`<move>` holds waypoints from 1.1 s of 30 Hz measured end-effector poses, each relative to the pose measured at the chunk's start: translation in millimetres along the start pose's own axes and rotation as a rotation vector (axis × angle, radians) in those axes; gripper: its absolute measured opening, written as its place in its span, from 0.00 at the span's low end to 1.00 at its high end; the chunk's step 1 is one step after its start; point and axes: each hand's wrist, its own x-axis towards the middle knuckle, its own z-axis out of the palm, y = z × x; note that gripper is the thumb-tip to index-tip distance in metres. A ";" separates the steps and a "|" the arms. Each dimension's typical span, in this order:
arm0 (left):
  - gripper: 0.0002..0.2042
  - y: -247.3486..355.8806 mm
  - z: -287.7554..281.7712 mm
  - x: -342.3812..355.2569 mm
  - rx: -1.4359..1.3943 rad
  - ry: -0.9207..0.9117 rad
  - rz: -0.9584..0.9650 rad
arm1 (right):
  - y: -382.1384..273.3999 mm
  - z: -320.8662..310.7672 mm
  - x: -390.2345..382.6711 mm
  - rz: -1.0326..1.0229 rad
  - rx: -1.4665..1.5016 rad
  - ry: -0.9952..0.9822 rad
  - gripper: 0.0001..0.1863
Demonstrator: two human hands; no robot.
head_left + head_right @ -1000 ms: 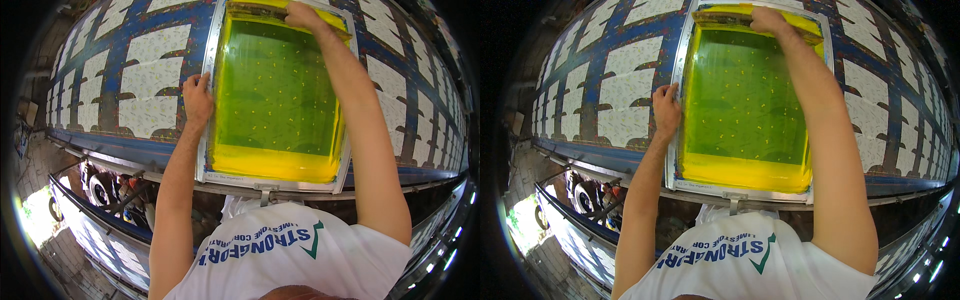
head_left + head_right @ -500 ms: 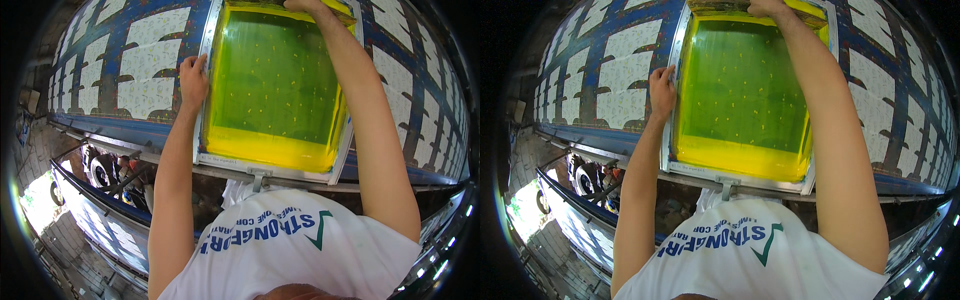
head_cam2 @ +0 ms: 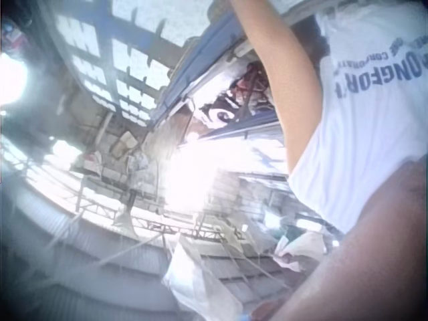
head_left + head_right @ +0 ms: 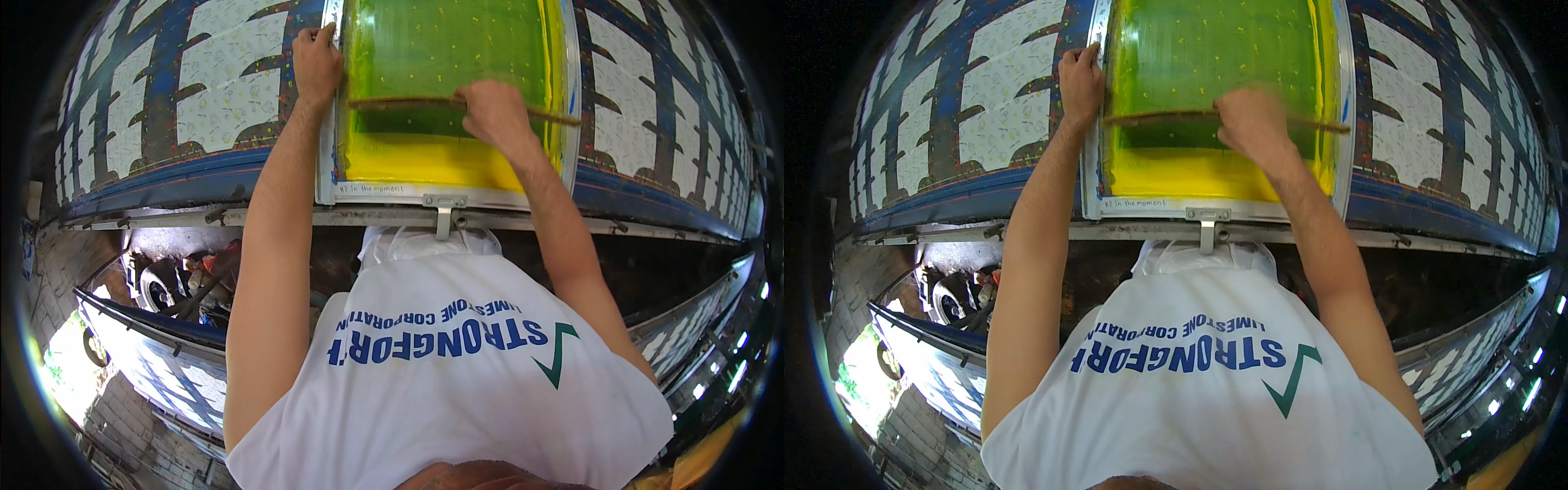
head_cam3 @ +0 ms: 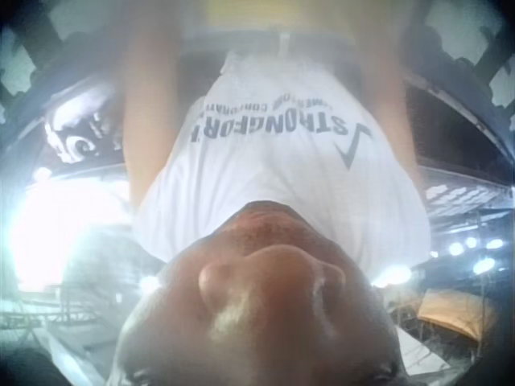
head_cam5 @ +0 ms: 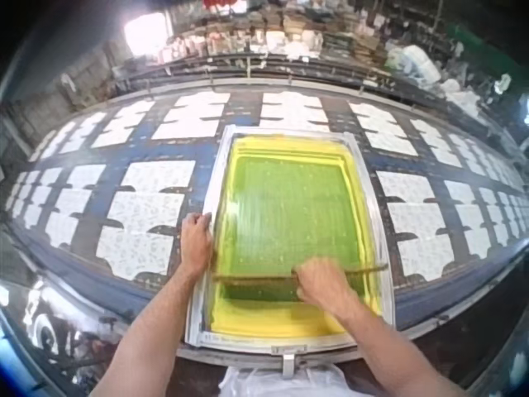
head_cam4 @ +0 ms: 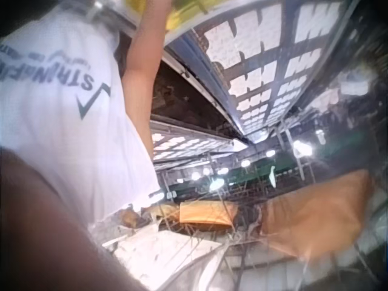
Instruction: The person uses a squeegee to pull green ink across a screen printing frame, repeatedly coating the mesh to transfer ink onto the substrate below. The person maintains steady pressure and consistent strokes throughout the process.
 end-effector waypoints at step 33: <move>0.22 1.4 -0.4 5.1 0.047 -0.069 -0.019 | -29.0 32.4 -140.8 -0.458 0.217 0.369 0.31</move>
